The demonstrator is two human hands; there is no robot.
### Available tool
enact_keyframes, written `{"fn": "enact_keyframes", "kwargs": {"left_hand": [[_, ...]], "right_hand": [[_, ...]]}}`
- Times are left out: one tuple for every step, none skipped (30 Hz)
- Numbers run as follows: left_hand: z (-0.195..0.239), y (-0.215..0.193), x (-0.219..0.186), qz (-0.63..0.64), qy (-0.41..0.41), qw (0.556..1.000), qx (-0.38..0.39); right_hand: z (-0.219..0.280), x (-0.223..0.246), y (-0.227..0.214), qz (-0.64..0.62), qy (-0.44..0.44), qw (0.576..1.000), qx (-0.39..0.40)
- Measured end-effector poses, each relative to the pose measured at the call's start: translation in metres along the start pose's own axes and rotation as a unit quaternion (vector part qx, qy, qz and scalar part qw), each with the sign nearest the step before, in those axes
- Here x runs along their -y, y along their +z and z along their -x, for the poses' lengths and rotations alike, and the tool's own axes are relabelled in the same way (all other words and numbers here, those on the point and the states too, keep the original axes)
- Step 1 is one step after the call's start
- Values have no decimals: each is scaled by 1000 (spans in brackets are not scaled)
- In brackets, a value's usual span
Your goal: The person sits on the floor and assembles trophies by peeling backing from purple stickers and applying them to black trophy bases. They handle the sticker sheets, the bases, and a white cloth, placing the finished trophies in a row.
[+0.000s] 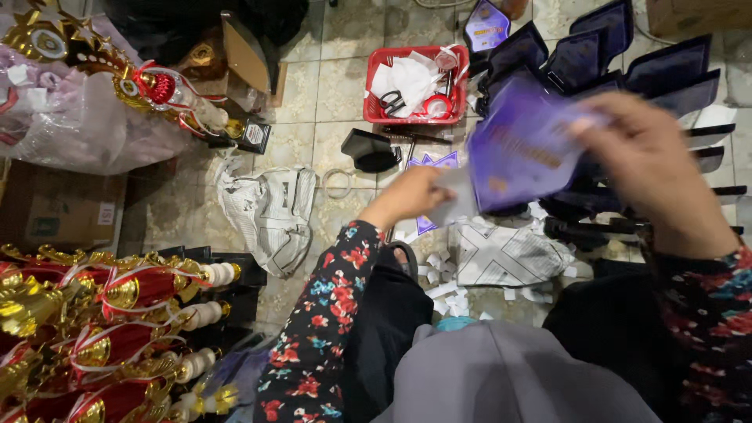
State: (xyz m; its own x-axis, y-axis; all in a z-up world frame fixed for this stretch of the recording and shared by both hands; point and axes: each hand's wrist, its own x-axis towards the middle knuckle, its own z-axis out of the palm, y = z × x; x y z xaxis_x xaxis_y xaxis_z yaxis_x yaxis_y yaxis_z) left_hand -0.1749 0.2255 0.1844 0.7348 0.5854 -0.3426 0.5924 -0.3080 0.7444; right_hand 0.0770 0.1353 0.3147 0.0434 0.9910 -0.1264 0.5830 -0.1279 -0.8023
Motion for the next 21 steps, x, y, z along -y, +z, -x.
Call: {"fn": "enact_keyframes", "kwargs": {"left_hand": [[-4,1,15,-34,-61,997,-23],[-8,1,30,-69,-121,989,-47],[-10,5,45,-70,-121,989,-47],[-15,6,60,-63,-120,989,-62],[-20,8,76,-57,-118,988,-76],[-20,5,76,-58,-119,988,-75],[-20,2,76,-31,-124,984,-127],[-21,-1,75,-4,-127,976,-177],[-21,-2,75,-5,-127,976,-174],[-21,-2,75,-26,-162,956,-243],[-21,-3,75,-46,-197,929,-310],[-8,-14,30,-46,-196,929,-310],[5,-25,-14,128,-224,932,-256],[17,-36,-58,297,-244,903,-193],[26,-34,-74,297,-244,903,-193],[34,-32,-89,423,-181,881,-108],[43,-29,-103,537,-116,836,-19],[42,-15,-102,538,-117,835,-17],[42,0,-101,559,-53,826,-55],[40,13,-101,575,13,813,-92],[41,16,-105,576,14,813,-89]], "right_hand": [[4,-14,-2,-71,-20,994,-78],[8,-28,-4,-142,-40,977,-154],[14,-28,-3,-142,-41,977,-155],[20,-29,-3,-136,-61,972,-181],[25,-30,-3,-129,-82,966,-206],[26,-32,1,-130,-81,966,-207],[27,-35,6,-174,-56,958,-218],[28,-38,10,-218,-30,948,-230],[30,-36,14,-218,-29,947,-232],[32,-33,18,-171,-36,953,-248],[34,-30,21,-122,-42,956,-263],[36,-36,26,-122,-43,956,-263],[37,-42,30,-20,-130,947,-293],[39,-47,35,81,-216,921,-315],[41,-47,41,81,-216,921,-315],[43,-47,47,117,-280,901,-309],[45,-47,53,152,-343,877,-301],[46,-46,61,153,-342,878,-300],[46,-45,68,145,-389,853,-316],[44,-44,75,137,-436,825,-333],[47,-39,76,140,-435,825,-333]]}}
